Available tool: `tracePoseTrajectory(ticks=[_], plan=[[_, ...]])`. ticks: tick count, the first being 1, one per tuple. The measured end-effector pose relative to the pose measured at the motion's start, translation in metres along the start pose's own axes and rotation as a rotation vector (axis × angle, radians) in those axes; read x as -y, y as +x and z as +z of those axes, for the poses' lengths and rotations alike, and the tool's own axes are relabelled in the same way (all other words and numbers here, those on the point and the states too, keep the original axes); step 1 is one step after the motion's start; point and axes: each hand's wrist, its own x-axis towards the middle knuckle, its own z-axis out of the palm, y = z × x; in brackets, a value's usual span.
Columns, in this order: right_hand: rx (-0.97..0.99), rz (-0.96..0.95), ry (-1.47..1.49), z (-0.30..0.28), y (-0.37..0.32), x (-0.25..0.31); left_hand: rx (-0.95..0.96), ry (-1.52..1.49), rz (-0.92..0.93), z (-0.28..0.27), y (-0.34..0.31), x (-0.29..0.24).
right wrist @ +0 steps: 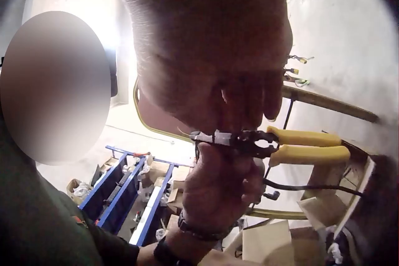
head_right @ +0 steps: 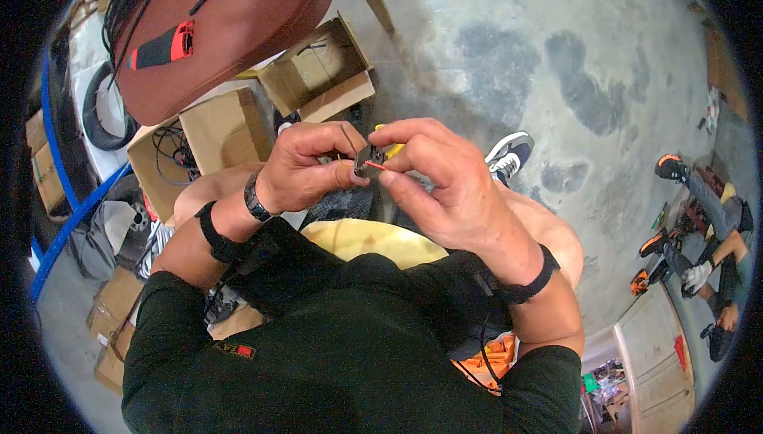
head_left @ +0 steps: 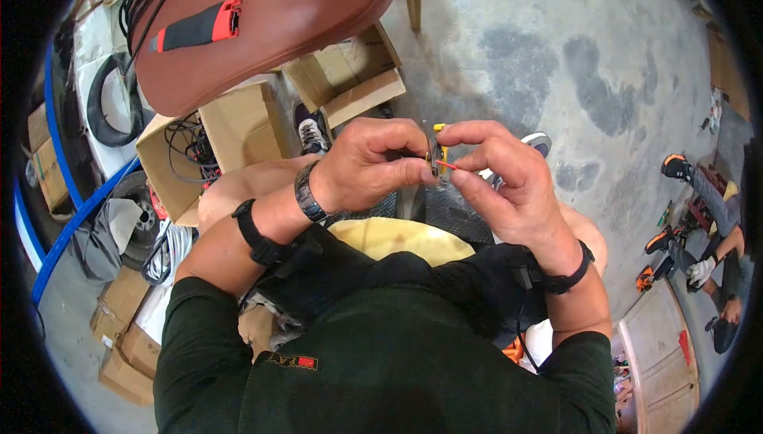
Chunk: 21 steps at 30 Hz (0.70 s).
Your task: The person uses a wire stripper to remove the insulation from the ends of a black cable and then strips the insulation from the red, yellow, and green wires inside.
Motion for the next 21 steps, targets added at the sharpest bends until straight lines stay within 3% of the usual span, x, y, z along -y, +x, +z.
tracePoseTrajectory(ticks=[5, 11, 21], plan=[[-0.027, -0.033, -0.029, 0.005, -0.001, -0.002, -0.051, -0.068, -0.051, 0.004, 0.000, 0.000], [-0.024, 0.053, 0.167, 0.001, 0.003, 0.001, 0.067, -0.127, 0.068, -0.004, 0.005, -0.003], [0.014, -0.079, -0.071, 0.010, 0.007, -0.005, 0.134, -0.151, -0.079, -0.004, -0.001, -0.007]])
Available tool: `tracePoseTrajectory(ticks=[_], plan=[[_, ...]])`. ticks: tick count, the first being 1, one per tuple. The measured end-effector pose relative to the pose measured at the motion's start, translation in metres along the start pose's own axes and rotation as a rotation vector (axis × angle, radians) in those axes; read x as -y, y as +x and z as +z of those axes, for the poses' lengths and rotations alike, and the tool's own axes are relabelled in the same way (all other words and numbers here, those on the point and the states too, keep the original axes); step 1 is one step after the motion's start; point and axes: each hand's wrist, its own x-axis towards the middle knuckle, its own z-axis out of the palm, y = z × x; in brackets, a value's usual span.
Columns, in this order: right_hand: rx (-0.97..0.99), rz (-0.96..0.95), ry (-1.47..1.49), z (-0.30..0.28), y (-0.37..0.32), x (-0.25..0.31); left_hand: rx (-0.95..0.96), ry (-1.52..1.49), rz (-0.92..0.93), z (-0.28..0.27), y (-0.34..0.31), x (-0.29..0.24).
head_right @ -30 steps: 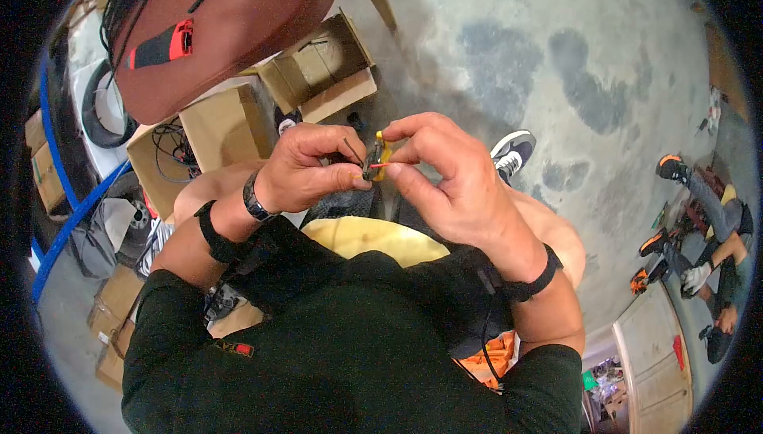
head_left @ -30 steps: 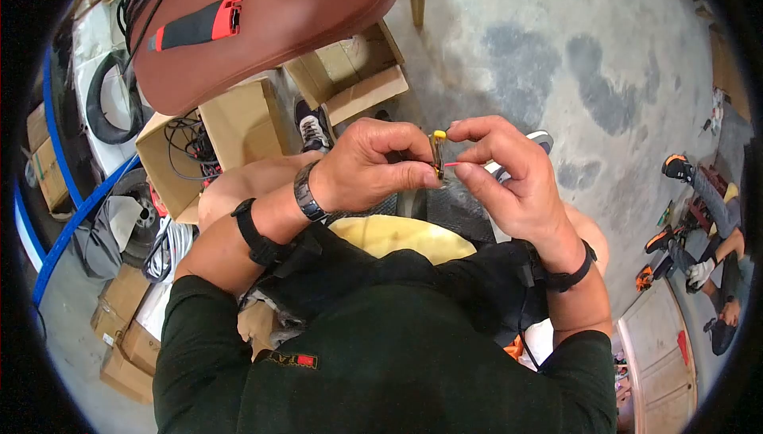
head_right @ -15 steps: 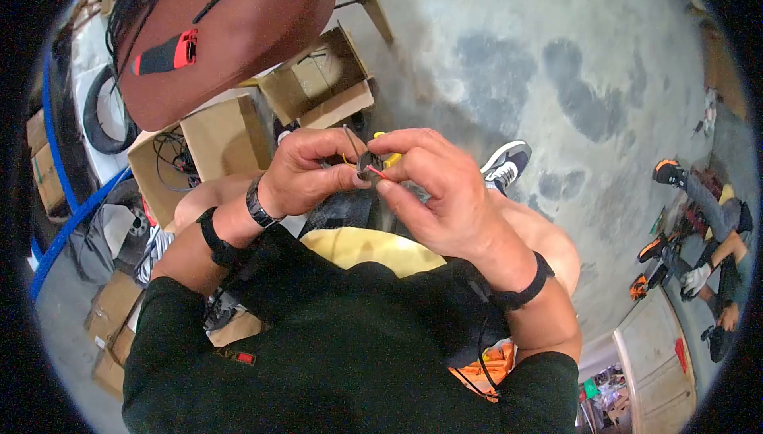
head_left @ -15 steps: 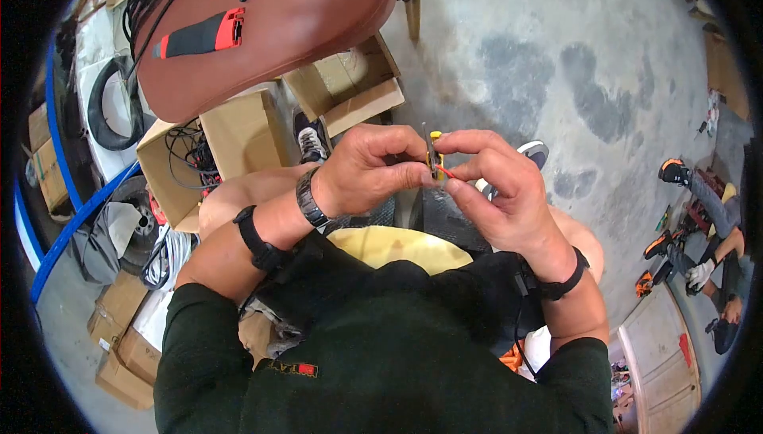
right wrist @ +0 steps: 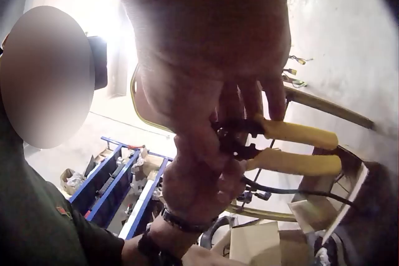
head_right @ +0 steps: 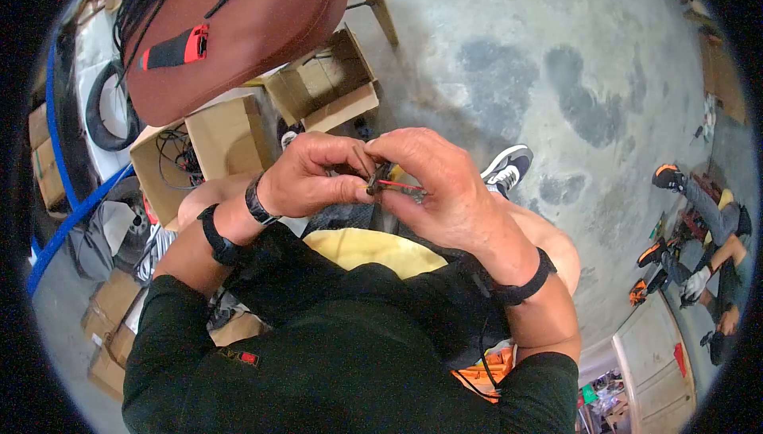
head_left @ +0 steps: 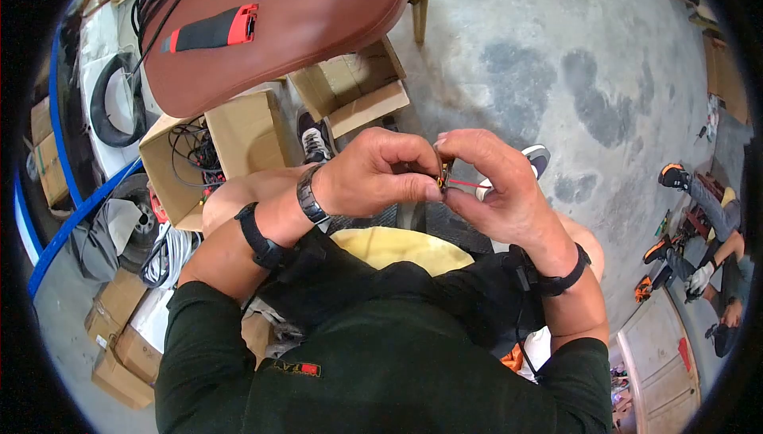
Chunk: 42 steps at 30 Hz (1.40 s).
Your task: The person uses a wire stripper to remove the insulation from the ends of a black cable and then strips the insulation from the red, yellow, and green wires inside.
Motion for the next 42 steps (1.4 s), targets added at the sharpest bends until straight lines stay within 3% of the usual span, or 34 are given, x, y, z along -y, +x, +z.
tracePoseTrajectory(ticks=[6, 11, 15, 20, 23, 27, 34, 38, 42], plan=[[-0.016, 0.039, 0.004, 0.003, -0.001, 0.005, 0.011, -0.205, -0.155, -0.001, -0.001, -0.012], [0.029, 0.072, -0.033, 0.000, -0.002, 0.004, -0.064, -0.119, -0.131, 0.003, 0.000, -0.007], [-0.048, 0.235, 0.090, 0.004, 0.000, 0.006, -0.156, -0.198, -0.225, 0.001, 0.004, -0.013], [-0.060, 0.474, 0.325, -0.001, 0.008, 0.008, -0.332, -0.215, -0.121, 0.000, 0.009, -0.009], [0.103, 0.592, 0.371, -0.005, 0.009, 0.007, -0.383, -0.224, -0.073, -0.003, 0.011, -0.012], [0.094, 0.410, 0.571, 0.005, 0.011, 0.010, -0.432, -0.166, -0.070, -0.007, 0.011, -0.009], [0.120, 0.464, 0.319, 0.010, 0.002, 0.005, -0.547, -0.001, -0.156, -0.005, 0.014, -0.011], [0.087, 0.440, 0.335, 0.016, -0.002, 0.001, -0.549, 0.077, -0.165, -0.005, 0.013, -0.014], [0.057, 0.479, 0.374, 0.024, -0.005, -0.001, -0.555, 0.080, -0.038, 0.000, 0.014, -0.015]])
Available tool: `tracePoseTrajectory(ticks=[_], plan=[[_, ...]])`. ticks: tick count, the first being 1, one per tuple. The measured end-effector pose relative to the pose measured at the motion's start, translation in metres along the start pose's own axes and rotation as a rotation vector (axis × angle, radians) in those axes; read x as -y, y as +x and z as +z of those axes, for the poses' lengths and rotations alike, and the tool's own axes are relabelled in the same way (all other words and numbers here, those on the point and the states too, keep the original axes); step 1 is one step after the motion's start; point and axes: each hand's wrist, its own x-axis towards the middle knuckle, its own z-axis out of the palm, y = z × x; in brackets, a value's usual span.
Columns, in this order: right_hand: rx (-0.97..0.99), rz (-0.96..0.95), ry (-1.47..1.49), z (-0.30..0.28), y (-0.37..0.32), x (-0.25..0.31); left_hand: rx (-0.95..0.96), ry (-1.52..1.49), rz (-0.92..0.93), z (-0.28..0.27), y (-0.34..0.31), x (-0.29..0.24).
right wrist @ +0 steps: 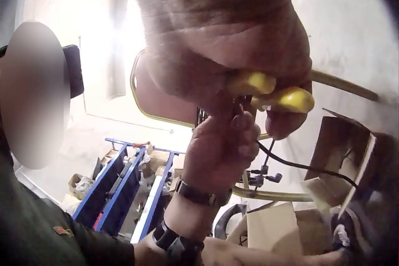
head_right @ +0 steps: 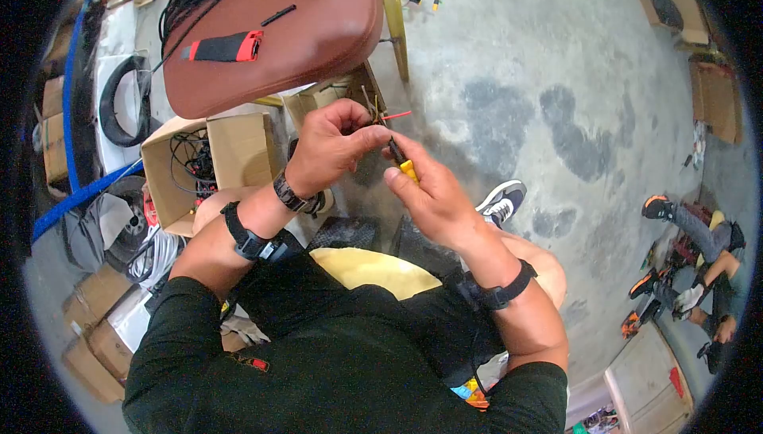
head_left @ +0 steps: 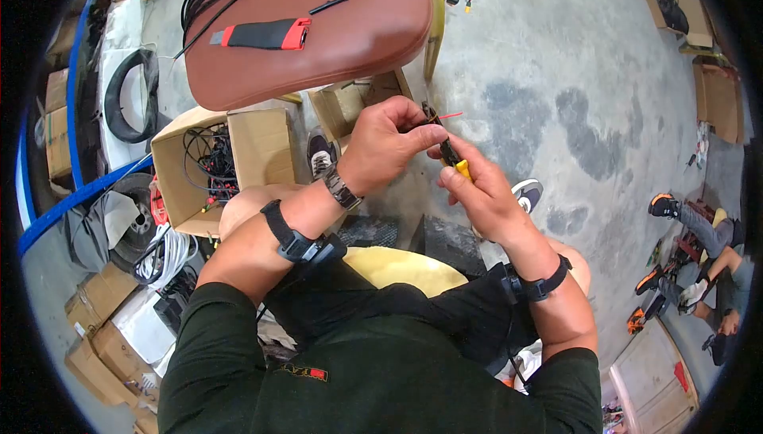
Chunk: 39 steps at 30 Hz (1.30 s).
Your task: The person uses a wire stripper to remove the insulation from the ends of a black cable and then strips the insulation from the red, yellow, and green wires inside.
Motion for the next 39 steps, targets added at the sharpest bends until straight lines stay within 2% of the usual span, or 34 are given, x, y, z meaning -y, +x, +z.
tracePoseTrajectory(ticks=[10, 13, 16, 22, 31, 39], plan=[[-0.044, -0.121, -0.036, 0.006, 0.000, -0.018, -0.011, 0.108, 0.080, 0.001, 0.000, 0.004], [-0.045, -0.056, -0.009, 0.007, -0.002, -0.011, -0.010, 0.102, 0.089, 0.001, 0.000, 0.006], [-0.068, -0.149, -0.036, 0.008, 0.000, -0.016, -0.008, 0.079, 0.086, 0.001, 0.000, 0.007], [0.001, -0.050, 0.028, 0.008, -0.001, -0.008, -0.036, 0.137, 0.075, 0.002, -0.001, 0.003], [-0.023, -0.107, -0.076, 0.007, 0.001, -0.011, -0.071, 0.210, 0.070, 0.002, -0.001, 0.005], [-0.033, -0.068, -0.172, 0.005, 0.002, -0.015, -0.104, 0.226, 0.074, 0.004, -0.003, 0.002]])
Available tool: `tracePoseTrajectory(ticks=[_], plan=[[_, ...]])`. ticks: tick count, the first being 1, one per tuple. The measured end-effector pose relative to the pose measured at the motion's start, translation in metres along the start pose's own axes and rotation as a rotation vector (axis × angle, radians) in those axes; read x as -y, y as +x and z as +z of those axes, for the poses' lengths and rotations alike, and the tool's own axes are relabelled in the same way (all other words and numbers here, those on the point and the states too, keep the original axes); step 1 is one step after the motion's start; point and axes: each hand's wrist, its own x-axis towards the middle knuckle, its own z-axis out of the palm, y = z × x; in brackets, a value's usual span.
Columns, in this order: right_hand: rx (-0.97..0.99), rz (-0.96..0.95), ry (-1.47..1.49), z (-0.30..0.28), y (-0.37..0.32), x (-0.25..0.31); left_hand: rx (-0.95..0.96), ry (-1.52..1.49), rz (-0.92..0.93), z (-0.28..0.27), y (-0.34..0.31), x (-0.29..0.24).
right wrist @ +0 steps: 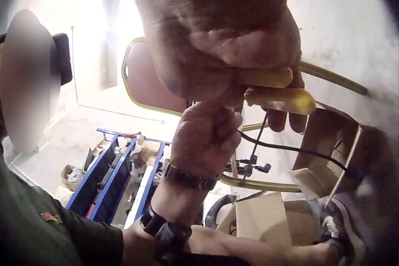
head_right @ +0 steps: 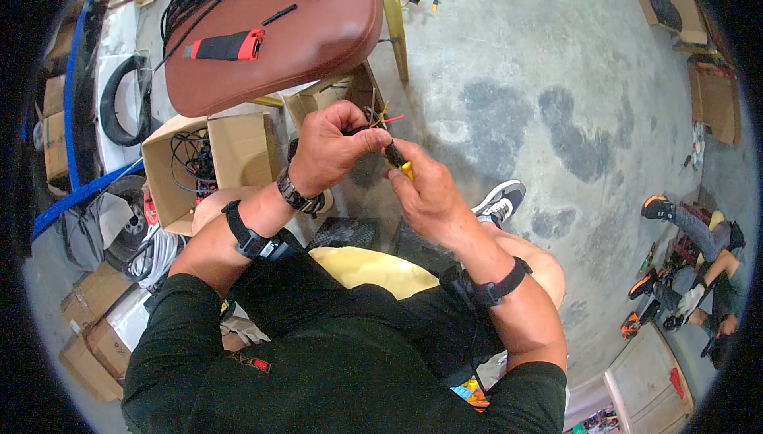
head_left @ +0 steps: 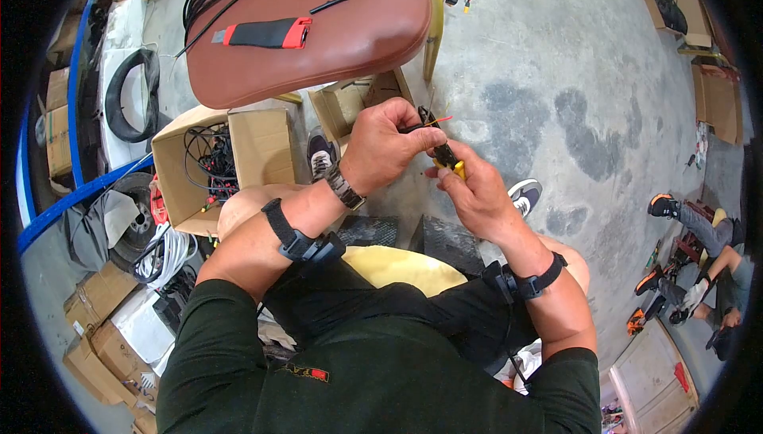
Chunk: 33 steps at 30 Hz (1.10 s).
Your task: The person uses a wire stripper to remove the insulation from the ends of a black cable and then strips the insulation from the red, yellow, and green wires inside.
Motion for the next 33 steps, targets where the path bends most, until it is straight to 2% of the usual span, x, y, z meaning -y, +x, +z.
tracePoseTrajectory(ticks=[11, 16, 20, 22, 26, 33], plan=[[-0.038, -0.028, -0.136, 0.002, 0.009, -0.008, -0.061, 0.118, -0.001, -0.004, -0.002, 0.003], [-0.015, -0.010, -0.126, 0.002, 0.013, -0.015, -0.057, 0.026, -0.007, -0.004, -0.001, 0.007], [0.068, 0.025, 0.379, 0.006, 0.015, -0.011, 0.076, -0.270, 0.019, -0.006, 0.003, 0.014], [0.084, 0.072, 0.556, 0.002, 0.013, 0.005, 0.178, -0.214, -0.025, -0.013, 0.000, 0.007], [0.088, 0.112, 0.546, -0.006, 0.011, 0.016, 0.301, -0.185, -0.009, -0.016, -0.004, 0.001], [0.158, 0.114, 0.534, -0.018, 0.009, 0.018, 0.367, -0.240, 0.051, -0.018, -0.008, 0.002]])
